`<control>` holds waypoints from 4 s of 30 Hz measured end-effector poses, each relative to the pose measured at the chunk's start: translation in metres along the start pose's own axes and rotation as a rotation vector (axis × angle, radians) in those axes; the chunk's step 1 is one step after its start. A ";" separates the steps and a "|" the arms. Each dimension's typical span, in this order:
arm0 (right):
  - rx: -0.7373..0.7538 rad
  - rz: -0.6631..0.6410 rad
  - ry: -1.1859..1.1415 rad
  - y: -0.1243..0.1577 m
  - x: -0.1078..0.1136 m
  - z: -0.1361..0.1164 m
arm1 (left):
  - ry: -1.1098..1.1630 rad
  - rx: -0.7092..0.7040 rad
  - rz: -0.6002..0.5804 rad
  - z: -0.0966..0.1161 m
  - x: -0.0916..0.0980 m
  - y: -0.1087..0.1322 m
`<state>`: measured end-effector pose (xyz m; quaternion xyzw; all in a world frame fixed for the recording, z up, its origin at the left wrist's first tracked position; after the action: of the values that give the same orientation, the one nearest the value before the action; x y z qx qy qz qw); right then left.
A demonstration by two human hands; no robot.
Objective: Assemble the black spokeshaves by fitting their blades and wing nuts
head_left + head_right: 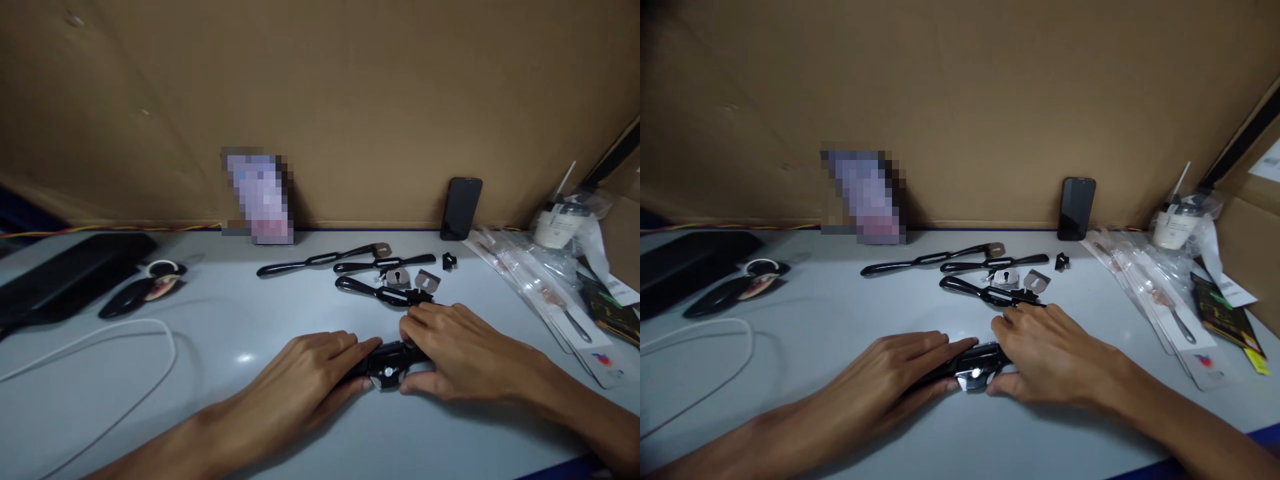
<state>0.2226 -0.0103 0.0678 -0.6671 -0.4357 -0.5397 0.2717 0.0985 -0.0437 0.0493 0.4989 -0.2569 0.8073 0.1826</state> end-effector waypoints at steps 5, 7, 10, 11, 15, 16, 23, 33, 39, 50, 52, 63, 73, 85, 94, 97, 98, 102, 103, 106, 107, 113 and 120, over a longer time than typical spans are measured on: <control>0.018 -0.031 0.019 -0.002 -0.001 -0.001 | 0.016 0.014 -0.025 -0.002 -0.003 -0.001; 0.019 -0.036 0.025 -0.004 0.000 -0.002 | 0.015 0.017 -0.028 -0.002 -0.004 -0.001; 0.030 -0.032 0.022 -0.005 0.000 -0.004 | 0.014 0.026 -0.043 -0.002 -0.004 -0.001; 0.032 -0.028 0.021 -0.006 0.000 -0.004 | 0.015 0.027 -0.040 -0.002 -0.003 0.000; 0.023 -0.020 0.013 -0.004 0.003 -0.002 | 0.028 0.028 -0.017 -0.001 -0.001 0.000; 0.021 -0.026 0.006 -0.003 0.004 -0.002 | 0.032 0.032 -0.019 -0.002 -0.001 0.000; 0.055 0.052 -0.093 0.002 0.016 -0.008 | 0.036 0.009 -0.020 -0.002 -0.002 -0.001; 0.129 0.095 -0.161 -0.002 0.004 -0.018 | 0.010 -0.009 -0.039 0.003 -0.001 -0.003; 0.241 0.143 -0.340 0.000 0.010 -0.030 | 0.004 -0.017 -0.019 0.000 -0.003 -0.001; -0.023 -0.053 0.057 0.001 -0.002 0.000 | 0.072 0.049 -0.044 -0.007 -0.003 0.001; -0.008 -0.063 0.043 -0.001 -0.005 -0.003 | 0.058 0.051 -0.038 -0.005 -0.003 0.000; 0.083 -0.008 -0.234 -0.002 -0.001 0.005 | 0.010 0.005 -0.056 0.001 -0.001 0.000; 0.068 0.010 -0.258 -0.003 -0.004 0.006 | -0.079 -0.003 -0.010 0.001 -0.004 0.001; 0.043 -0.025 -0.245 -0.004 -0.004 0.007 | -0.066 0.024 -0.036 -0.001 -0.005 0.000; 0.117 0.108 -0.137 0.002 0.014 -0.017 | -0.072 0.034 -0.040 0.000 -0.003 0.000; 0.194 0.094 -0.162 0.001 0.010 -0.032 | -0.068 0.032 -0.043 0.000 -0.004 0.000; 0.213 0.092 -0.172 0.000 0.009 -0.035 | -0.063 0.031 -0.042 0.000 -0.004 0.000; 0.235 0.083 -0.211 0.000 0.005 -0.038 | -0.054 0.024 -0.035 0.001 -0.004 -0.001; 0.232 0.087 -0.203 0.000 0.005 -0.037 | -0.053 0.023 -0.035 0.001 -0.003 -0.001; 0.200 0.105 -0.132 0.000 0.005 -0.033 | -0.042 0.032 -0.034 0.001 -0.002 -0.002; 0.183 0.108 -0.106 0.000 0.005 -0.031 | -0.038 0.036 -0.038 0.001 -0.002 -0.002; 0.130 0.103 -0.059 -0.001 0.004 -0.028 | -0.051 0.040 -0.041 0.001 -0.001 -0.002; 0.214 0.109 -0.221 -0.001 0.006 -0.039 | -0.051 0.035 -0.031 0.002 -0.001 -0.001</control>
<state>0.2027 -0.0410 0.0837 -0.7123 -0.4811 -0.3981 0.3205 0.1009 -0.0440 0.0496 0.5264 -0.2394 0.7958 0.1797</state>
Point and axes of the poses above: each hand's wrist, its own y-axis away from the middle knuckle, its own x-axis out of the back of the hand, z = x × y, the point moved 9 cm from there along -y, towards the middle knuckle, and after that the axes turned 11 degrees about x, right-handed, at the moved point
